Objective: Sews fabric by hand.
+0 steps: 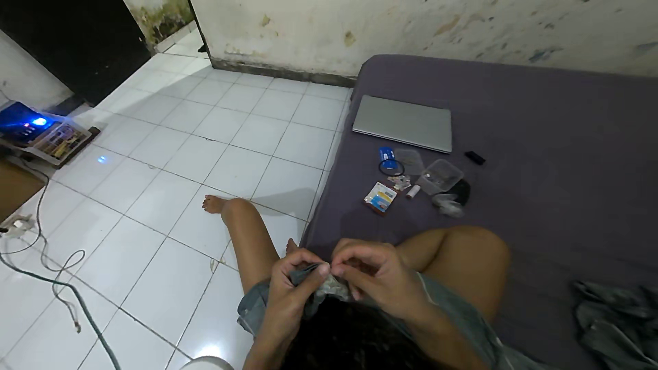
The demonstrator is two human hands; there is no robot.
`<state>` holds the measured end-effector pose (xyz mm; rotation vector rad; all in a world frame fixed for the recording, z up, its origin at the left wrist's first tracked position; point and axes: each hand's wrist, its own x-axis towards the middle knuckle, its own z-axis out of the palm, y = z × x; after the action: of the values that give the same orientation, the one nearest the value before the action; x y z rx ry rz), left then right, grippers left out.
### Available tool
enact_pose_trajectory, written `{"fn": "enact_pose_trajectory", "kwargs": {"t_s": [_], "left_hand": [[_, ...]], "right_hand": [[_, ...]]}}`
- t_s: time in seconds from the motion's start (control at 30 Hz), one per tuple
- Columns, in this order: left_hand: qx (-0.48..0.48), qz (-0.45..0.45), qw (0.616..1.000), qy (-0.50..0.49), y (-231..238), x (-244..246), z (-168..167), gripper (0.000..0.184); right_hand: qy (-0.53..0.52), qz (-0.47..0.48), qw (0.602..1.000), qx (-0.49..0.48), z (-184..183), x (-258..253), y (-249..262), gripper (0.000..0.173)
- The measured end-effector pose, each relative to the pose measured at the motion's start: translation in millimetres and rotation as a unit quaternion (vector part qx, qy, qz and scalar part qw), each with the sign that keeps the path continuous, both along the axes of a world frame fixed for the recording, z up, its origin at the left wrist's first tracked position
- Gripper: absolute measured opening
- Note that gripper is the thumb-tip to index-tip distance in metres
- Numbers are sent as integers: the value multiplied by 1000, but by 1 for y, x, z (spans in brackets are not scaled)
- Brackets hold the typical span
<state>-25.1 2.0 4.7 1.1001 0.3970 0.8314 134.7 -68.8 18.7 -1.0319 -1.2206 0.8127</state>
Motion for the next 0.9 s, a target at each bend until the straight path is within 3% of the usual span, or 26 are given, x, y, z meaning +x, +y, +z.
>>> {"fn": "enact_pose_trajectory", "kwargs": {"t_s": [0.13,0.33,0.5,0.77,0.9], "left_hand": [[-10,91,995,26,-4,10,-2,9],[18,174,983,49,-9,22,-11,11],[23,195,979,54,-10,25,-14,10],[26,202,977,61,-9,28,-17,10],[-8,221,970,101,-1,32,-22,10]], "right_hand": [[-107,-109,986,62,-7,-3,7,17],[-279,-172,934,145,-16,-7,13,16],[-273,-158,941,124,-14,-5,13,21],[-357,-178,907,137,-21,-3,19,18],[-194,-114,970,94,-11,-4,8,21]]}}
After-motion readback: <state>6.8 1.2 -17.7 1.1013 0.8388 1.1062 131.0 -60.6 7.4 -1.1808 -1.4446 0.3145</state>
